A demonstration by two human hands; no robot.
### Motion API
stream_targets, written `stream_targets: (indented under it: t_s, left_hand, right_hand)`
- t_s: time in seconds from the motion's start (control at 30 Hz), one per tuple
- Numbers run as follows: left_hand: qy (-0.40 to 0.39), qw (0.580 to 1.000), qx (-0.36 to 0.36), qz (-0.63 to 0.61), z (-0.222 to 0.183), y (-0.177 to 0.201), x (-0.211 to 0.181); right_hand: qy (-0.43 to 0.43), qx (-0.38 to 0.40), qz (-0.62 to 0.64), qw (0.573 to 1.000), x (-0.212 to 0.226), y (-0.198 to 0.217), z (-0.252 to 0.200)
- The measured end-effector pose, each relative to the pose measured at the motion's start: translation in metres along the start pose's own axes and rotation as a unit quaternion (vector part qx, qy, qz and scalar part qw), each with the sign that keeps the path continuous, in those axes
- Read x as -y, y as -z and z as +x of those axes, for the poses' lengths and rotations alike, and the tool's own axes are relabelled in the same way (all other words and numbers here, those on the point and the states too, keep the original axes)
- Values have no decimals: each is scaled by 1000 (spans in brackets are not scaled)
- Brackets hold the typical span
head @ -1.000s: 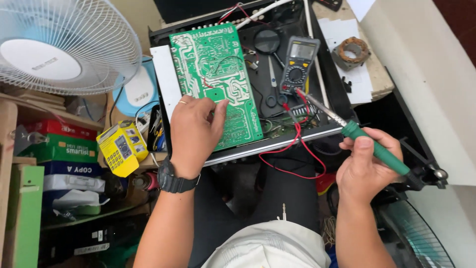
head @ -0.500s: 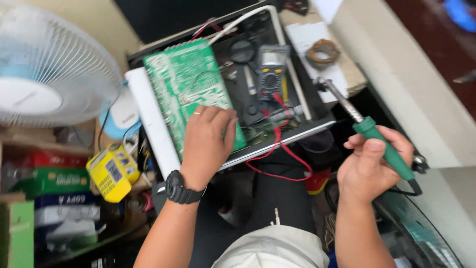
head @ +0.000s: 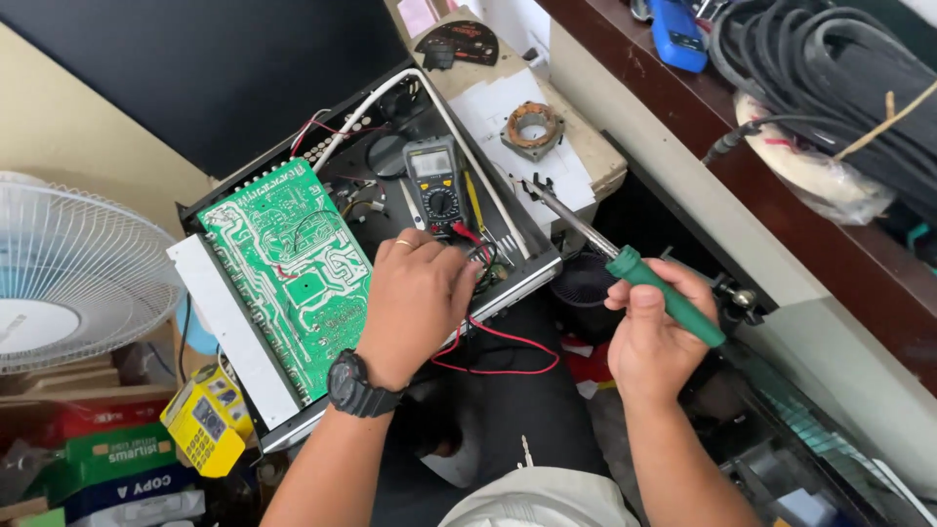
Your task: Desoldering electronic components from a circuit board using a soldering iron and a manual desoldering pump.
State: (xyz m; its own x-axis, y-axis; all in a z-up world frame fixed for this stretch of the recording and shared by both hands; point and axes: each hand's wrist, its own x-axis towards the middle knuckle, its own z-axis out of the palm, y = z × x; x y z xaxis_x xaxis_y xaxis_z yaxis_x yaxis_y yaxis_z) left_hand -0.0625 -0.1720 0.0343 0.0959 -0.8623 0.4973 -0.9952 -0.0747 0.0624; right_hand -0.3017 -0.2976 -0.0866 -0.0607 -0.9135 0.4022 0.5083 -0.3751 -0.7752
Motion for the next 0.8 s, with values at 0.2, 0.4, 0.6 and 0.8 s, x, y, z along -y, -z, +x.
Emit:
stream_targets:
  t_s: [0.2,0.4,0.6,0.8]
  left_hand:
    - [79,996,-9,27,-23,17,41]
    - [183,979,-83,42,-83,64,74]
    - [243,959,-142,24,-140,93,80]
    - [284,948,-139,-38,-176,103,81]
  right_hand:
    - [-1,42,11,999,-14,6,-3]
    - [16,185,53,981,-12,-33,-15]
    - [74,383,42,920,21,-103,-32]
    - [44,493,-89,864,37,-146,-52]
